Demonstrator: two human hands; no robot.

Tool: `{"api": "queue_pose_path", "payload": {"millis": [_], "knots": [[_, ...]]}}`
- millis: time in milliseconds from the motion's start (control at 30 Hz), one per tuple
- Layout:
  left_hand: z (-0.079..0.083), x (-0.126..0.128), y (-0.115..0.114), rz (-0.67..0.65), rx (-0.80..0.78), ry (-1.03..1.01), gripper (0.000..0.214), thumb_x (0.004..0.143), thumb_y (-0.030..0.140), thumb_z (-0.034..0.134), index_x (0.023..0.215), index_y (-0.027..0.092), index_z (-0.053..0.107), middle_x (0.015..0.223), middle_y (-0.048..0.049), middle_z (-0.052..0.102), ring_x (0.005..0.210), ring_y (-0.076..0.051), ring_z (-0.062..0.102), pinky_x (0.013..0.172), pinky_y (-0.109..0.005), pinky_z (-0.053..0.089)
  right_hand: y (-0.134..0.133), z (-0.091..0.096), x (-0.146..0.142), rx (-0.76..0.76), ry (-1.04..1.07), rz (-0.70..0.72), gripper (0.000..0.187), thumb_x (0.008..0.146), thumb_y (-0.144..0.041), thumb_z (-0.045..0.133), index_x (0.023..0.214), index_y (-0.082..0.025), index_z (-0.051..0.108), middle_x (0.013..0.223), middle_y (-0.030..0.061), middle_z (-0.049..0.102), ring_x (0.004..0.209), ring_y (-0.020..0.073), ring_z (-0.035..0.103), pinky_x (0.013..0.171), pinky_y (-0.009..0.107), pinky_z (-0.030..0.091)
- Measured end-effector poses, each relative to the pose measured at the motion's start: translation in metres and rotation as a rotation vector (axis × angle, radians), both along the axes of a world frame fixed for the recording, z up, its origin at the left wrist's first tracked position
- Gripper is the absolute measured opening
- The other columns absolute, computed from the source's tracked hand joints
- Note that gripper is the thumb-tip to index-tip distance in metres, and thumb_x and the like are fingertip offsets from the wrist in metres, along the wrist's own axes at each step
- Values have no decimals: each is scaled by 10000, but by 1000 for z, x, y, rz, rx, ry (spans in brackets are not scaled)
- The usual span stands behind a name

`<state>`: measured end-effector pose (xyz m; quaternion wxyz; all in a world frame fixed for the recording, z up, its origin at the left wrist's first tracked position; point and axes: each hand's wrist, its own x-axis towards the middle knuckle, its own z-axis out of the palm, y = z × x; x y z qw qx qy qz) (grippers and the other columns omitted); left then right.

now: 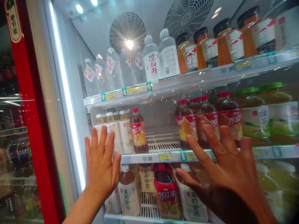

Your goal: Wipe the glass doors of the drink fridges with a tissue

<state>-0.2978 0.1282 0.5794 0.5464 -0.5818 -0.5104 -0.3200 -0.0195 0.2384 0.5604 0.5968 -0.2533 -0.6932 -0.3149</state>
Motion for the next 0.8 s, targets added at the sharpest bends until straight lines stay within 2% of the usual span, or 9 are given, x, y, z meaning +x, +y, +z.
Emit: {"api": "queue_pose_path", "payload": {"millis": [100, 167, 300, 367, 500, 567, 633, 733, 800], "knots": [[-35, -5, -5, -77, -92, 127, 751, 995, 298, 487, 1655, 217, 137, 1757, 17, 68, 1626, -298, 11, 1334, -501, -31, -4, -3, -8, -26, 26, -38, 803, 979, -541, 576, 1658, -356, 190, 1725, 59, 200, 1583, 380, 187, 1248, 722, 158], [-40, -7, -9, -116, -140, 196, 736, 1002, 341, 482, 1653, 237, 154, 1754, 44, 86, 1627, -286, 33, 1338, -487, -27, -6, -3, -11, -37, 30, -53, 798, 972, -564, 583, 1652, -348, 226, 1723, 76, 217, 1584, 382, 185, 1252, 716, 141], [4, -5, -3, -74, -72, -5, 765, 1015, 240, 447, 1656, 325, 39, 1756, 53, -26, 1625, -262, -64, 1325, -556, -49, -13, -13, -11, -82, 35, -80, 768, 976, -540, 598, 1636, -306, 283, 1719, 111, 232, 1590, 381, 167, 1245, 727, 143], [9, 5, 5, -54, -27, -101, 798, 1010, 241, 462, 1656, 323, 2, 1753, 20, -81, 1615, -288, -121, 1310, -623, -35, -15, -23, -10, -103, 36, -99, 757, 983, -501, 606, 1635, -294, 282, 1726, 114, 208, 1592, 380, 165, 1235, 738, 170], [-49, 40, 21, -148, -80, 60, 839, 969, 377, 549, 1656, 327, 71, 1752, 50, -45, 1621, -298, -78, 1321, -552, -78, -13, -36, -4, -107, 18, -121, 740, 974, -527, 613, 1614, -285, 331, 1730, 114, 192, 1589, 402, 171, 1209, 780, 187], [-62, 55, 28, -204, -102, 170, 796, 971, 409, 540, 1649, 349, 128, 1750, 85, 37, 1628, -261, -14, 1337, -485, -49, -10, -36, 1, -90, -7, -131, 740, 960, -570, 616, 1597, -289, 365, 1728, 114, 200, 1586, 407, 180, 1206, 788, 181], [-44, 63, 32, -219, -87, 192, 752, 979, 398, 523, 1644, 349, 175, 1752, 64, 74, 1628, -271, 22, 1337, -499, -37, -7, -37, 7, -76, -35, -148, 746, 956, -577, 618, 1595, -283, 370, 1727, 125, 197, 1585, 412, 179, 1203, 788, 189], [-5, 71, 34, -162, -34, 112, 756, 963, 312, 549, 1638, 354, 210, 1756, -15, 23, 1620, -352, -4, 1298, -646, -39, -5, -49, 19, -86, -73, -178, 766, 958, -543, 624, 1608, -245, 350, 1715, 170, 213, 1576, 424, 207, 1190, 776, 250], [-9, 78, 37, -130, -18, 105, 794, 936, 301, 594, 1635, 361, 222, 1753, -36, 21, 1614, -379, -18, 1277, -704, -27, -1, -59, 31, -101, -83, -206, 776, 960, -531, 619, 1613, -219, 340, 1701, 199, 238, 1567, 425, 240, 1182, 767, 278]]}}
